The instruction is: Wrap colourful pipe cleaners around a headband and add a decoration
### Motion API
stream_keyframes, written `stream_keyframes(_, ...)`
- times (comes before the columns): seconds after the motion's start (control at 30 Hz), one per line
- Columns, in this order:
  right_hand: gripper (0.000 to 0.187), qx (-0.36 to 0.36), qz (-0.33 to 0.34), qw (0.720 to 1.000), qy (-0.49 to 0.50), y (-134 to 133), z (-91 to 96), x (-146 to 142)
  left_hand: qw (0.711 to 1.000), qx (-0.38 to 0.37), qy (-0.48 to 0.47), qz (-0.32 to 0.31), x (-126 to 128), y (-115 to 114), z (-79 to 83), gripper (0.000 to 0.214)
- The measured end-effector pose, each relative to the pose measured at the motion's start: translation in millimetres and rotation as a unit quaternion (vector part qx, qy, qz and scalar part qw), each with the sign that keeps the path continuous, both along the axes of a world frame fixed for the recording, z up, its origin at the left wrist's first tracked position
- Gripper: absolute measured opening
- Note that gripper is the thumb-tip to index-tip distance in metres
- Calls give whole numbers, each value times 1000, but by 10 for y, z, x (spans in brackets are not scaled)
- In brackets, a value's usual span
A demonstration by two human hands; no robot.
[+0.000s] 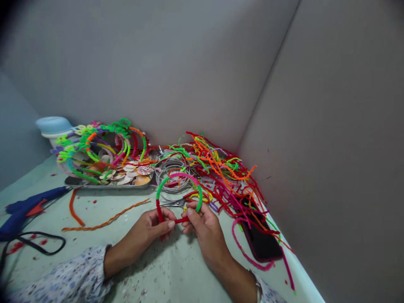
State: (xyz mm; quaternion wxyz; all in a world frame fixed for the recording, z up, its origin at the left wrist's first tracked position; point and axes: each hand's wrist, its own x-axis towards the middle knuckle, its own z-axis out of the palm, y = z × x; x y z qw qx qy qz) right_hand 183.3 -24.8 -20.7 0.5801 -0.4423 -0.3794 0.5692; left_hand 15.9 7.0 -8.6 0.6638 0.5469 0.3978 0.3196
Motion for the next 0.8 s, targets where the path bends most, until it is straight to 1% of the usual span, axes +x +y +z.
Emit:
stream_keyframes(0.1, 33, 7, 2, 1000, -10, 3, -12, -3, 1000, -8, 19, 8, 10, 4, -12, 27)
stream_keyframes(0.2, 31, 13, 3, 999, -30, -3, -12, 6, 999, -23, 24, 3, 14, 18, -14, 28)
stream_keyframes(0.43, 32, 21, -2, 994, -105, -33, 34, 7, 998, -53, 0, -38, 15, 40, -9, 33)
stream_keyframes(0.63, 32, 24, -1, 995, -102, -24, 78, 20, 998, -32, 27, -53, 13, 36, -6, 32)
stream_keyframes(0.7, 32, 23, 0, 995, -102, -18, 94, 25, 996, -46, 32, -67, 15, 31, 5, 32)
stream_keyframes(0.8, 34, 17, 3, 995, -96, -16, 105, 16, 997, -52, 21, -54, 19, 23, 24, 30)
